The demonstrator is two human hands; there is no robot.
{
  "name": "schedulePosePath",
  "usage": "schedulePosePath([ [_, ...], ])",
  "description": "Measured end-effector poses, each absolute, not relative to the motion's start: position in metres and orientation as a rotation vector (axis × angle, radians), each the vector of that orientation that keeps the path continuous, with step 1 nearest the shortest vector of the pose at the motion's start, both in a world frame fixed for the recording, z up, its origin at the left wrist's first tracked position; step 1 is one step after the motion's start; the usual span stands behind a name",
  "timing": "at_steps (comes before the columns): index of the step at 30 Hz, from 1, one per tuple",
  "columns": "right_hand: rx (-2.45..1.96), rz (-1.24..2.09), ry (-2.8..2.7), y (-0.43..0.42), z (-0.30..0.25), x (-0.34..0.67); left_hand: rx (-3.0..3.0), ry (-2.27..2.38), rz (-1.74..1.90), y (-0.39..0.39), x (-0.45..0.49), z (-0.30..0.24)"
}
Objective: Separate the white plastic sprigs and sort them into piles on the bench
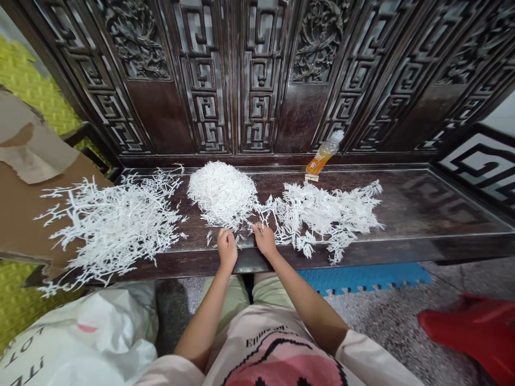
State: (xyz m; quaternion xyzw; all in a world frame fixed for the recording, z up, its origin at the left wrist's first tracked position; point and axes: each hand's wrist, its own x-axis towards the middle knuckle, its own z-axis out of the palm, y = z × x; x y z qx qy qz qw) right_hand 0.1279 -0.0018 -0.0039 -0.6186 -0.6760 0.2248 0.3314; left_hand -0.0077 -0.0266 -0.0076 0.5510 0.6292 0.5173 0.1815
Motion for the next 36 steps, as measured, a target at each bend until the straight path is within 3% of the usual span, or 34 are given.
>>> schedulePosePath([
  [4,-1.560,0.646,-1.788,-0.003,-0.004,0.129,1.539,1.963,1.509,-0.027,-0.006,-0.005],
  [11,-1.506,0.649,-1.923,-0.006,0.001,0.129,2.028,1.767,1.032,-0.028,0.001,-0.002],
  [18,-1.512,0.566,-2.009,-0.006,0.000,0.125,2.126,1.855,0.849,-0.026,0.002,-0.004],
  [30,-1.724,0.522,-1.554,-0.001,-0.003,0.128,2.019,1.744,1.015,-0.031,-0.001,0.000],
  [36,-1.435,0.720,-1.780,-0.003,0.002,0.127,1.825,2.008,1.163,-0.029,0.001,-0.001],
])
